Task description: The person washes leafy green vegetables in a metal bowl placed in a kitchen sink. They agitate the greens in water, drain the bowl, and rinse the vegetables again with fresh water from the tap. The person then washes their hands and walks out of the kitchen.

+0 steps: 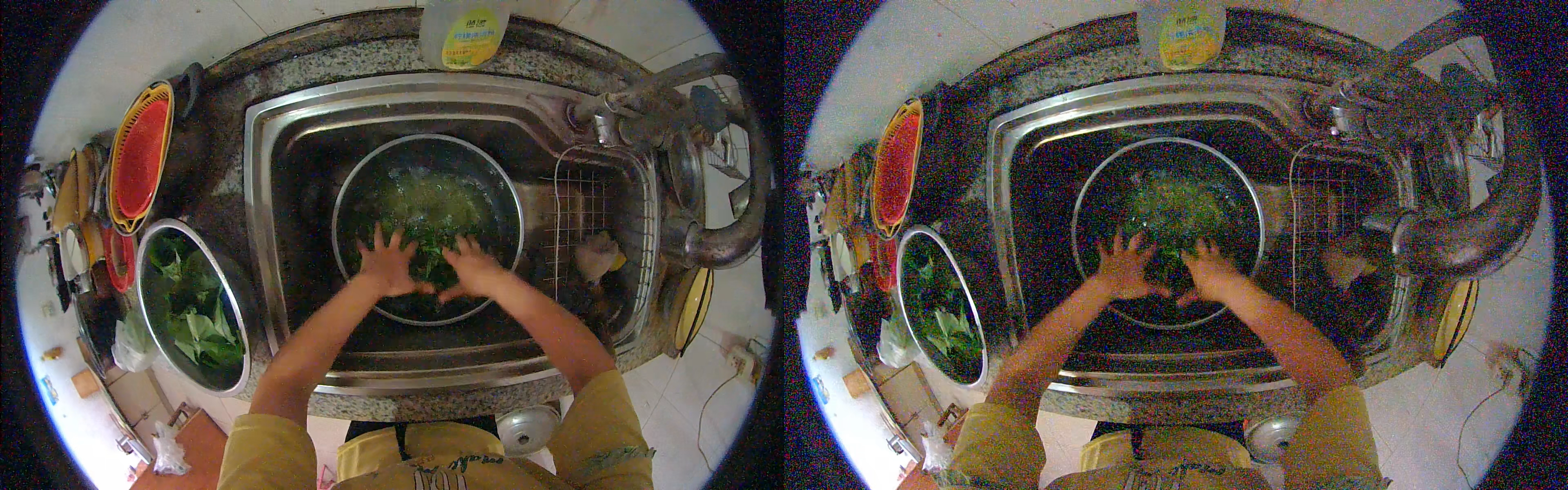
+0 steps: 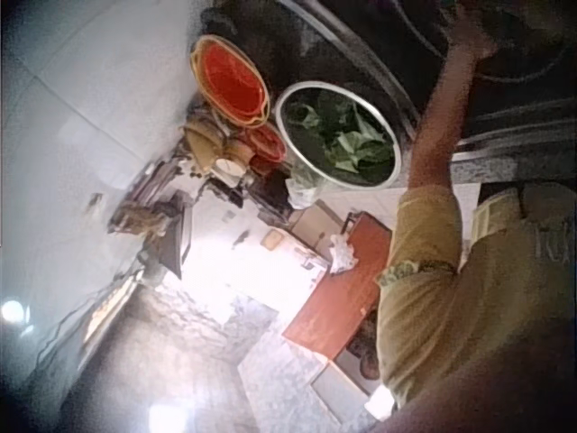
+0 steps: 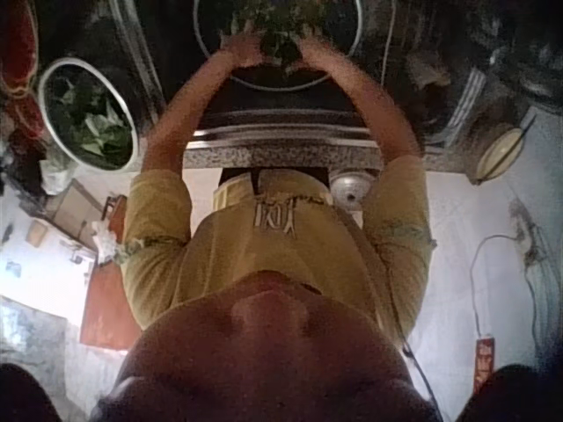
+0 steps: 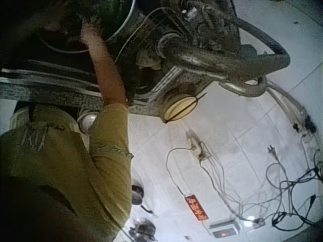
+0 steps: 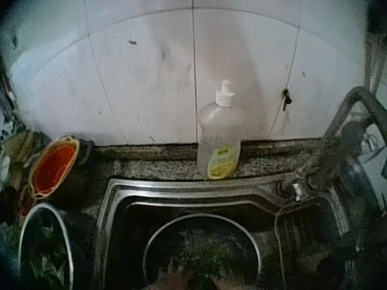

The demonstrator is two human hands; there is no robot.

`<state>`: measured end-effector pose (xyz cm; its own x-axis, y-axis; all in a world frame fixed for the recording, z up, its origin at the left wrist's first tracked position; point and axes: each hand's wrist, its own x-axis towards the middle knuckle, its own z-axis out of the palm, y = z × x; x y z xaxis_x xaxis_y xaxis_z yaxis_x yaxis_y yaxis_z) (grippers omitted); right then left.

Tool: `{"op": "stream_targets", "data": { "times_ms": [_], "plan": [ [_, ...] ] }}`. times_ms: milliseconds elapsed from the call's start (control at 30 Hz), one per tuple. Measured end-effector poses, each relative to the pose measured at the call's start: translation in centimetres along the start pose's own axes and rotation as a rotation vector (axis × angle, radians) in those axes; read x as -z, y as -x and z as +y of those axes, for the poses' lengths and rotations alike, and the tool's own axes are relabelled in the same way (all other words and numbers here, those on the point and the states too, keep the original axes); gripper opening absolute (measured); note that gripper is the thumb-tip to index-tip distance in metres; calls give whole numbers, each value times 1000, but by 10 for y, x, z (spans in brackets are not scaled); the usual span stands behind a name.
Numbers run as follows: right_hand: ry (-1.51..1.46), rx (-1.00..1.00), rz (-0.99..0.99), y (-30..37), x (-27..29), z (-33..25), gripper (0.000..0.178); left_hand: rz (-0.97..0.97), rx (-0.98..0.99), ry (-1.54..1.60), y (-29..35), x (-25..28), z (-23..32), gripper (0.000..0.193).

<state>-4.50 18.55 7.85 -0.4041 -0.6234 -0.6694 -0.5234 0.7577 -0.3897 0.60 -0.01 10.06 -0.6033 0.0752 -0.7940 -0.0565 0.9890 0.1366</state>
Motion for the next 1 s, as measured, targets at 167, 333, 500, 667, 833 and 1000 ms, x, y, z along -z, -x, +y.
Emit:
{"op": "stream_targets", "data": {
  "times_ms": [167, 333, 500, 667, 833, 1000],
  "plan": [
    [129, -196, 106, -18, -51, -13, 88, 76, -6, 14, -9, -28, 8, 100],
    [-287, -355, 216, -45, -23, 2, 71, 242, 84, 516, -48, -29, -3, 62],
    [-749, -210, 596, -30, 23, -10, 67, 725, -26, 933, -30, -5, -10, 63],
    [-335, -116, 633, 4, 36, -22, 79, 917, -213, 546, 14, 18, -5, 81],
    [67, -182, 117, 29, 49, -17, 73, 407, -182, 292, 12, -8, -20, 95],
    [101, -238, 195, -12, -5, -21, 94, 353, 9, 141, -15, -30, 9, 90]
  ]
}}
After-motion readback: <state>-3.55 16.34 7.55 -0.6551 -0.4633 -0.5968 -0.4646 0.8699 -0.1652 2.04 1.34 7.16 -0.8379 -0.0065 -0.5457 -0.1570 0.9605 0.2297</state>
